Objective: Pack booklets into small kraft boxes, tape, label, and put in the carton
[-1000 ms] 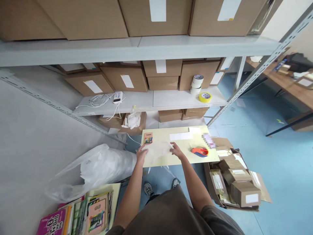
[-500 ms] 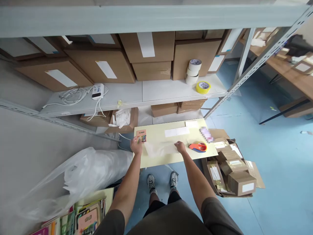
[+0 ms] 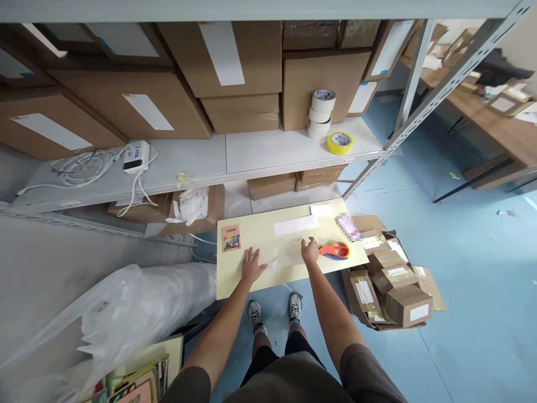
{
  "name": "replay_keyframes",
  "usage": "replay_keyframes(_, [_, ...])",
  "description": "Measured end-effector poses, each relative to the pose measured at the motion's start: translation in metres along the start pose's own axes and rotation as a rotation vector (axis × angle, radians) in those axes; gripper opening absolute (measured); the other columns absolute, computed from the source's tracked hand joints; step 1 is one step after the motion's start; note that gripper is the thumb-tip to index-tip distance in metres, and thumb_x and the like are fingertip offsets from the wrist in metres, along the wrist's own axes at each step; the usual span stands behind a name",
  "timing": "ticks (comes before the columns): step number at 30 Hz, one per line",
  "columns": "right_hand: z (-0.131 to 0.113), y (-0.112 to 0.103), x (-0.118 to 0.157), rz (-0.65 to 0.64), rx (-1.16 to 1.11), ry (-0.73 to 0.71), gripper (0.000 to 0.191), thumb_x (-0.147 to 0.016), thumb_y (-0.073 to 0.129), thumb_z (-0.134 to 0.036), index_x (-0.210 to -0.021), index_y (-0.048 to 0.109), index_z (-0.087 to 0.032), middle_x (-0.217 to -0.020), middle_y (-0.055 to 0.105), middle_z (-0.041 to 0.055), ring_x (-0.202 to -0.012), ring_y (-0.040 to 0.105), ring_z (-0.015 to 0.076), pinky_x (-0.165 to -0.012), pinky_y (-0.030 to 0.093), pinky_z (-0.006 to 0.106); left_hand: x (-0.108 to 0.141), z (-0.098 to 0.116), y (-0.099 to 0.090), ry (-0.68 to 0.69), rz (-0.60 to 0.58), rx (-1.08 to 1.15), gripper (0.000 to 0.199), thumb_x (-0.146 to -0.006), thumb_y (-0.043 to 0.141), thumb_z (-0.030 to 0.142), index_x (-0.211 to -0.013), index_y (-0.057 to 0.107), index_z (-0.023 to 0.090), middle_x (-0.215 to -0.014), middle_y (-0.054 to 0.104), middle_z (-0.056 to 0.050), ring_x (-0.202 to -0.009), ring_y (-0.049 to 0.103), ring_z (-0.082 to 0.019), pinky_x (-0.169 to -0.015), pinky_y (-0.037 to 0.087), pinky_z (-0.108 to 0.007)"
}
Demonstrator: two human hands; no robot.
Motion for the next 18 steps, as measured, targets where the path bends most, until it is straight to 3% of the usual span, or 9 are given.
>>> replay_keyframes(2, [-0.007,0.005,0.014,0.056,-0.097,-0.189,0.048,-0.101,0.041,-0.041,-0.138,0.060,-0.019,-0.135,0.066,0.0177,-0.120,0.063,0.0306,-0.102,0.047,0.041,-0.006,0.000,-0.001,0.001,-0.023,0.028,0.098,-0.083,0.074,0.056,-0.164,0.035,0.019,-0.175,0.017,-0.018,-0.161,0.008,-0.042,-0.127,0.020,-0.054])
replay_keyframes(4, [-0.018,0.024,0.028,-0.084,-0.147,-0.386,0.040,-0.099,0.044,-0.035,-0.130,0.067,-0.022,-0.131,0.068,0.0137,-0.118,0.064,0.0288,-0.105,0.046,0.041,-0.011,0.004,-0.006,0.003,0.002,0.053,0.100,-0.082,0.074,0.056,-0.165,0.033,0.019,-0.175,0.017,-0.017,-0.161,0.007,-0.042,-0.128,0.018,-0.055])
replay_keyframes(7, [-0.027,0.052,0.041,-0.294,-0.107,-0.586,0.030,-0.094,0.054,-0.025,-0.116,0.075,-0.025,-0.134,0.068,0.0113,-0.131,0.056,0.0294,-0.113,0.043,0.044,-0.010,0.011,-0.013,0.079,0.053,0.068,0.069,-0.091,0.063,0.037,-0.157,0.049,0.022,-0.168,0.037,-0.013,-0.160,0.019,-0.036,-0.129,0.021,-0.051])
replay_keyframes(9, [-0.023,0.059,0.036,-0.284,-0.035,-0.570,0.030,-0.091,0.057,-0.020,-0.114,0.076,-0.024,-0.143,0.063,0.0120,-0.141,0.047,0.0307,-0.118,0.038,0.047,-0.002,0.011,-0.011,0.110,0.026,0.063,0.055,-0.092,0.056,0.024,-0.148,0.061,0.022,-0.159,0.051,-0.013,-0.156,0.032,-0.033,-0.128,0.026,-0.046])
replay_keyframes(11, [-0.011,0.060,0.026,-0.248,0.036,-0.484,0.037,-0.091,0.059,-0.020,-0.125,0.072,-0.022,-0.152,0.055,0.0131,-0.145,0.043,0.0307,-0.119,0.037,0.047,0.008,0.005,-0.006,0.076,-0.008,0.042,0.055,-0.091,0.054,0.019,-0.146,0.063,0.021,-0.158,0.053,-0.013,-0.153,0.035,-0.032,-0.126,0.030,-0.045])
replay_keyframes(14, [0.005,0.063,0.018,-0.284,0.150,-0.438,0.068,-0.086,0.071,-0.028,-0.151,0.052,-0.026,-0.168,0.035,0.0115,-0.154,0.030,0.0298,-0.119,0.037,0.045,0.021,-0.008,0.000,0.034,-0.025,0.003,0.065,-0.091,0.054,0.020,-0.156,0.051,0.021,-0.169,0.036,-0.011,-0.159,0.025,-0.032,-0.126,0.029,-0.047])
replay_keyframes(18, [0.017,0.074,0.022,-0.380,0.309,-0.460,0.112,-0.069,0.089,-0.033,-0.163,0.030,-0.032,-0.177,0.008,0.0114,-0.162,0.008,0.0321,-0.123,0.028,0.048,0.027,-0.017,0.003,0.053,-0.088,-0.024,0.085,-0.085,0.066,0.033,-0.164,0.035,0.024,-0.176,0.018,-0.010,-0.162,0.014,-0.034,-0.127,0.023,-0.050])
Point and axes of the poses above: each hand's wrist, its own x-axis away from the middle knuckle, its own y-axis out of the palm, z = x × y, the point moved 5 cm from there along -x, towards the middle knuckle
